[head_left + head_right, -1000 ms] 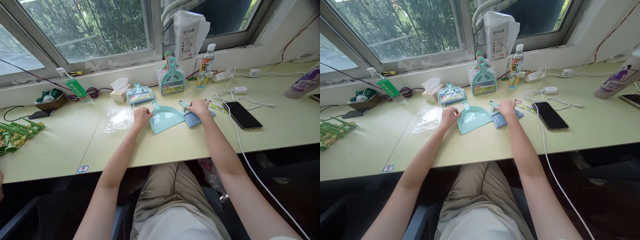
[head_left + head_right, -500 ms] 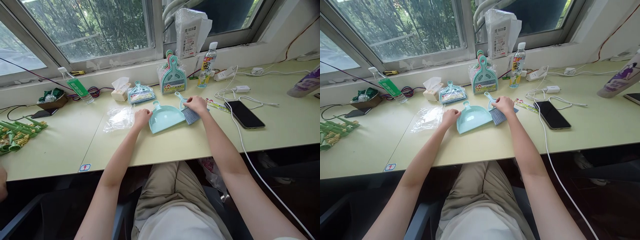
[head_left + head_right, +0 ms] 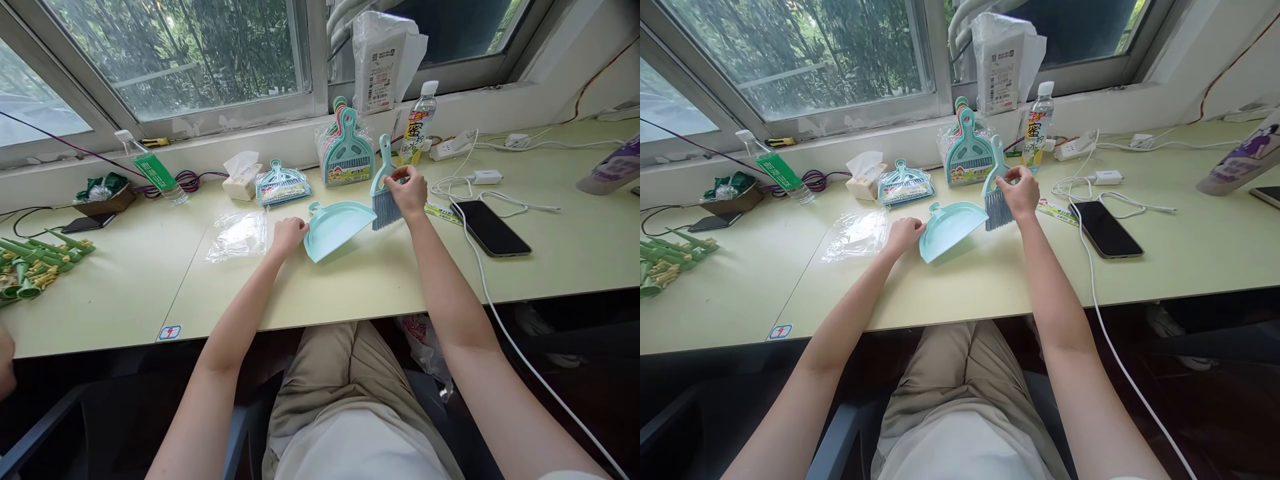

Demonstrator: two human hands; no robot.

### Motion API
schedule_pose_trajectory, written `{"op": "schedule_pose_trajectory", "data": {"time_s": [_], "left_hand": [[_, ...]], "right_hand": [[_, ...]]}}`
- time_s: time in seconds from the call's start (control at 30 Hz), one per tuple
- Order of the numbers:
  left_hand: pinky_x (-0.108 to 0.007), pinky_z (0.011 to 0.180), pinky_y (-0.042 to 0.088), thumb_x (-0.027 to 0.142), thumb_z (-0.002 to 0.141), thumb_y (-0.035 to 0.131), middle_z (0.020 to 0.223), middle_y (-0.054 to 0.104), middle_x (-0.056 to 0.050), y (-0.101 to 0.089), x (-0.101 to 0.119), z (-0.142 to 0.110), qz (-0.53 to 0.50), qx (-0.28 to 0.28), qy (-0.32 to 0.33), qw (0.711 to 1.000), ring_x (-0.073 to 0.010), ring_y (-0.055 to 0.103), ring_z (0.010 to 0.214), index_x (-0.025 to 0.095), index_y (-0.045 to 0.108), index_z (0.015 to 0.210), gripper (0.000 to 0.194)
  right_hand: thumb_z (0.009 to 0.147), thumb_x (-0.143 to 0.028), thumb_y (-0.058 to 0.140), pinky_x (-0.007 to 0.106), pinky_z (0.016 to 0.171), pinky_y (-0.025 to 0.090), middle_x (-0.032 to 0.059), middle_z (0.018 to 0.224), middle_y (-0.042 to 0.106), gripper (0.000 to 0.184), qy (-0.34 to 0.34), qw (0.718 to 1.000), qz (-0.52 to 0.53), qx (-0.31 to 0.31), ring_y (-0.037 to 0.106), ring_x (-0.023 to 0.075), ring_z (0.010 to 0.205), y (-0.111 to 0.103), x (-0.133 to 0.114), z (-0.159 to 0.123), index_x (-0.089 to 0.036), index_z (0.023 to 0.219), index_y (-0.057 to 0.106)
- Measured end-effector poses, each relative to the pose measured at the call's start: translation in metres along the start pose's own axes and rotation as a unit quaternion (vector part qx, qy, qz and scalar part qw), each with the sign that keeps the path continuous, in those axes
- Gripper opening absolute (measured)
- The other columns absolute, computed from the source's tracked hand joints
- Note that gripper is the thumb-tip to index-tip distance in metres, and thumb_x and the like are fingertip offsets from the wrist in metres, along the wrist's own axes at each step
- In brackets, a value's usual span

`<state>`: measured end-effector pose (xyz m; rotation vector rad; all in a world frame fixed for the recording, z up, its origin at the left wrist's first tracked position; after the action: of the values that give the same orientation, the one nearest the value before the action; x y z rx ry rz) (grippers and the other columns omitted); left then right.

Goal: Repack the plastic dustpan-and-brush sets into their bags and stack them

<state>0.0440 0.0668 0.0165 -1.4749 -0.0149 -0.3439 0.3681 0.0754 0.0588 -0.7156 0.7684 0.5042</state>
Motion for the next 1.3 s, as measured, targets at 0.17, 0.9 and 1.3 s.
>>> {"op": "schedule_pose_trajectory", "data": {"time_s": [0.17,0.9,1.3], "left_hand": [[-0.034,0.07,0.031,0.033,0.093,0.04,0.072,0.066,-0.009,-0.001,0.001,0.0,0.001,0.0,0.0,1.0,-0.0224,0.059,0.075,0.02,0.047,0.06,0.036],[-0.031,0.092,0.047,0.029,0.096,0.041,0.1,0.065,-0.007,0.006,0.076,-0.03,-0.172,-0.082,0.298,0.935,-0.0189,0.062,0.095,0.018,0.069,0.08,0.034],[-0.034,0.087,0.048,0.006,0.09,0.046,0.115,0.062,-0.01,-0.001,0.046,-0.017,0.079,0.098,0.327,0.936,-0.0224,0.056,0.107,0.02,0.061,0.11,0.029]], "right_hand": [[0.082,-0.05,0.059,0.032,0.071,0.049,0.0016,0.084,0.059,0.027,0.036,0.992,0.114,-0.043,0.057,0.0169,0.077,0.004,0.006,0.004,-0.023,0.086,0.055],[0.08,-0.035,0.064,0.031,0.074,0.042,0.0046,0.105,0.072,0.014,-0.165,0.885,-0.219,-0.376,0.064,0.0243,0.096,0.089,-0.063,-0.088,-0.024,0.089,0.066],[0.081,-0.041,0.066,0.027,0.076,0.042,0.0003,0.104,0.071,0.018,-0.2,0.868,-0.106,-0.442,0.063,0.0194,0.097,0.107,-0.068,-0.102,-0.025,0.087,0.065]]}}
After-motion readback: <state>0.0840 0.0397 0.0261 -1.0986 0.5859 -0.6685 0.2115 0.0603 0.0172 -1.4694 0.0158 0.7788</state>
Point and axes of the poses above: each hand's wrist, its own z-axis towards the middle knuckle, its own y-axis out of the palm, x = y × z, the point moved 9 cm from there along z, towards the middle knuckle
